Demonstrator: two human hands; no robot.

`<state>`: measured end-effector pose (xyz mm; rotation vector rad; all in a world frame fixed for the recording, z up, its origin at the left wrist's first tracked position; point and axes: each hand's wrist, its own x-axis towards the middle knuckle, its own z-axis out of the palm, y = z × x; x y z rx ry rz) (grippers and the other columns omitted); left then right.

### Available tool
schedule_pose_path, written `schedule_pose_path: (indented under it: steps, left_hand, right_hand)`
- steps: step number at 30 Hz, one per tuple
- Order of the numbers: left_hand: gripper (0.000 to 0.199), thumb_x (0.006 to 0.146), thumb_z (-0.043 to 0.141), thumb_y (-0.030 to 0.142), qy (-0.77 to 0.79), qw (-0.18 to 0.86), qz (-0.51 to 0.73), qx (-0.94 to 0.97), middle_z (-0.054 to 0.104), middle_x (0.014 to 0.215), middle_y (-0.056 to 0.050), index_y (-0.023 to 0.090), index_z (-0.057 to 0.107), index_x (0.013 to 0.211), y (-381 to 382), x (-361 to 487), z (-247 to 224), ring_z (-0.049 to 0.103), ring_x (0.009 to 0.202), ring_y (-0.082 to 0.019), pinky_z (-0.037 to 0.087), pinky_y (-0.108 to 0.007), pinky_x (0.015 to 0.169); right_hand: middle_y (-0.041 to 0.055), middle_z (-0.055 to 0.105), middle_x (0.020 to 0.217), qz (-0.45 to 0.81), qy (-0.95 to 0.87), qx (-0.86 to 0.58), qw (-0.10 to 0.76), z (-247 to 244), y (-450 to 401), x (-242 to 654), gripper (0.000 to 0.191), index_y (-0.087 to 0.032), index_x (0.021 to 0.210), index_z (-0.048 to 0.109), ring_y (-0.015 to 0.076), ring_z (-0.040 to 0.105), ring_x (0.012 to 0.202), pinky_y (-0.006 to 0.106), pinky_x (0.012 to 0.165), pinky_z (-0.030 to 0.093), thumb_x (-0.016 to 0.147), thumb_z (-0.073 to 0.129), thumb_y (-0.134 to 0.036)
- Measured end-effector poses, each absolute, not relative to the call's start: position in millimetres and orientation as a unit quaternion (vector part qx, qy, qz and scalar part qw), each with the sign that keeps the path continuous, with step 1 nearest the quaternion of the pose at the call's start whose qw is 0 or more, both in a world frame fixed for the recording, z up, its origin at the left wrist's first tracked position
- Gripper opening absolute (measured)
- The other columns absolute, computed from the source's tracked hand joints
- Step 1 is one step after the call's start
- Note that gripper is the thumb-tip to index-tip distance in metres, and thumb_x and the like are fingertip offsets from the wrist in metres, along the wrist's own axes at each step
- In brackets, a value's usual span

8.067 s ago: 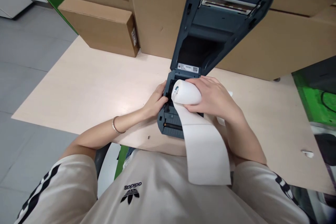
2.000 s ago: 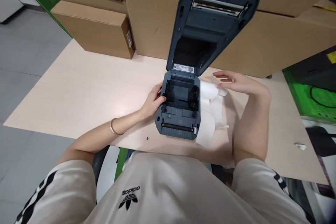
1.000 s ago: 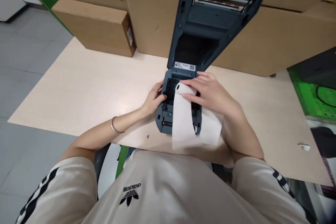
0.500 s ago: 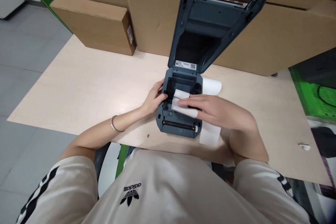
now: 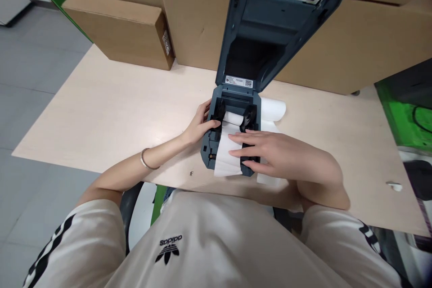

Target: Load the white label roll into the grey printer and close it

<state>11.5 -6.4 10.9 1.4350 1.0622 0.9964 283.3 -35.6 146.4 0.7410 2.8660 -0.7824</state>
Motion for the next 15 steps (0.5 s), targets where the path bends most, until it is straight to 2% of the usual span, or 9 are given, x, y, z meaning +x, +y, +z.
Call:
schedule_pose_path:
  steps: [3,7,11,13,15]
  left_hand:
    - [0.089,0.082,0.073,0.042,0.449,0.534,0.409,0.587,0.043,0.178,-0.013,0.026,0.041,0.164,-7,13,17,0.045,0.161,-0.041,0.038,-0.062,0.136]
    - [0.090,0.085,0.076,0.046,0.451,0.536,0.398,0.592,0.043,0.177,-0.013,0.028,0.039,0.165,-7,11,16,0.045,0.162,-0.042,0.040,-0.064,0.134]
    - [0.090,0.088,0.081,0.055,0.444,0.529,0.398,0.604,0.044,0.177,-0.014,0.029,0.040,0.164,-6,9,13,0.047,0.161,-0.042,0.044,-0.062,0.132]
    - [0.091,0.089,0.081,0.059,0.443,0.522,0.399,0.610,0.045,0.176,-0.015,0.029,0.040,0.164,-6,8,12,0.047,0.160,-0.042,0.045,-0.062,0.131]
    - [0.093,0.089,0.081,0.063,0.441,0.519,0.398,0.614,0.045,0.176,-0.015,0.029,0.040,0.164,-6,8,11,0.048,0.160,-0.042,0.046,-0.062,0.131]
  right_hand:
    - [0.0018,0.058,0.170,-0.261,0.933,0.245,0.038,148,-34,283,0.043,-0.031,0.138,0.083,0.0331,0.060,0.155,0.050,0.130,0.052,0.103,0.061,-0.022]
    - [0.0045,0.057,0.171,-0.259,0.934,0.241,0.040,146,-36,283,0.043,-0.028,0.139,0.083,0.0329,0.059,0.156,0.051,0.131,0.050,0.103,0.060,-0.020]
    - [0.0050,0.062,0.168,-0.268,0.938,0.220,0.025,149,-37,290,0.037,-0.027,0.135,0.083,0.0305,0.058,0.157,0.049,0.130,0.051,0.106,0.061,-0.027]
    - [0.0048,0.070,0.160,-0.285,0.934,0.214,-0.001,158,-34,296,0.033,-0.027,0.131,0.084,0.0292,0.064,0.152,0.046,0.126,0.055,0.109,0.059,-0.032]
    - [0.0054,0.079,0.144,-0.301,0.923,0.237,-0.040,169,-27,303,0.031,-0.027,0.124,0.085,0.0284,0.074,0.136,0.044,0.115,0.061,0.110,0.059,-0.037]
